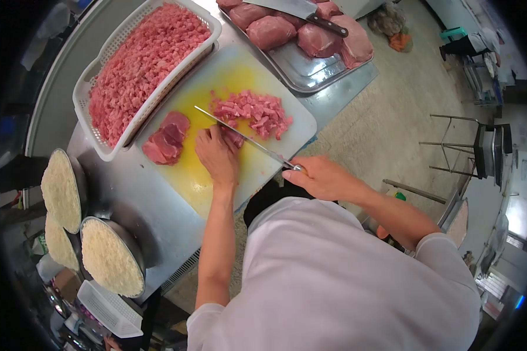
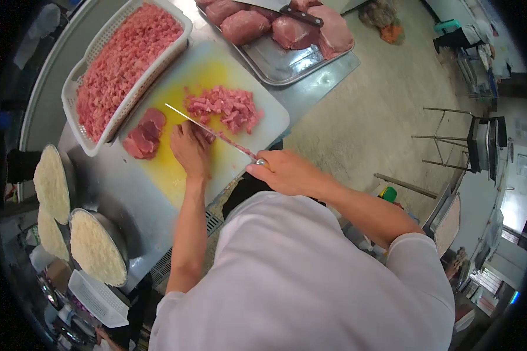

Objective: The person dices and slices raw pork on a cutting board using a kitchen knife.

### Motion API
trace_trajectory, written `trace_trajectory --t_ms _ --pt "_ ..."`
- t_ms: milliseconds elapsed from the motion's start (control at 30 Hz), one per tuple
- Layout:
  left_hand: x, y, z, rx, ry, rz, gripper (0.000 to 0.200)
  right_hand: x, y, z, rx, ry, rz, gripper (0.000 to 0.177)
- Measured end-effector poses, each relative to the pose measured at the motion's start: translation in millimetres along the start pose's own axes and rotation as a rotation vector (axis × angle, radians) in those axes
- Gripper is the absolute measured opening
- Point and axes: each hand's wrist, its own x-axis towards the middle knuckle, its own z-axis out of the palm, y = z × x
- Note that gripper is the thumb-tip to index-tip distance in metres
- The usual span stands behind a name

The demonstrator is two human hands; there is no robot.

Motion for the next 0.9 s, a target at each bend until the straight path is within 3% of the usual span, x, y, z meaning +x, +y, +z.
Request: trace_trajectory --t_ms 33,67,133,167,233,300,367,500,567,800,867,900 --pt "6.4 2.9 -0.2 -0.002 0.001 0.004 0.012 9.5 -4.2 4.4 -0.017 0.027 -0.07 0.041" --pt "6.5 5.7 -2.7 -0.023 -0.009 0.007 0.012 28.6 -10.6 6.8 0.03 -0.081 0.054 0.041" --pt "0.8 7.9 -6.4 -0.043 -0.027 0.002 0.012 68.3 1.9 33.6 0.085 0.135 -0.309 0.042" --pt "3.4 6.4 -6.0 -0.048 -0.028 0.006 0.013 81.1 -3.1 30.0 0.082 0.13 -0.314 0.042" --pt "-4.0 1.1 -11.4 -0.056 -0.045 0.017 0.014 85.0 -16.9 22.2 0.192 -0.018 -0.104 0.038" --pt "-2.6 -7.6 -8.1 -0.235 -0.037 -0.14 0.016 61.1 -37.8 2.2 0.113 0.034 -0.121 0.039" --pt "-4.5 -9.1 -8.1 -0.172 -0.033 -0.1 0.016 29.7 -54.3 -9.7 0.105 -0.122 0.187 0.041" --pt "-8.1 -13.7 3.7 0.044 -0.019 0.011 0.018 50.3 -14.0 25.5 0.087 -0.005 -0.114 0.045" --pt "-8.4 -11.7 2.1 0.032 -0.049 -0.004 0.02 79.6 -16.7 32.1 0.153 -0.071 -0.029 0.044" --pt "-7.4 -0.3 2.8 -0.01 -0.061 0.154 0.024 68.4 2.0 32.3 0.026 0.177 -0.191 0.042" --pt "-10.5 8.1 6.6 0.003 -0.104 0.12 0.023 55.7 8.2 34.4 0.015 0.249 -0.203 0.042" --pt "-7.5 10.3 8.2 0.017 -0.126 0.099 0.021 46.9 -14.4 18.1 0.093 0.119 0.001 0.043"
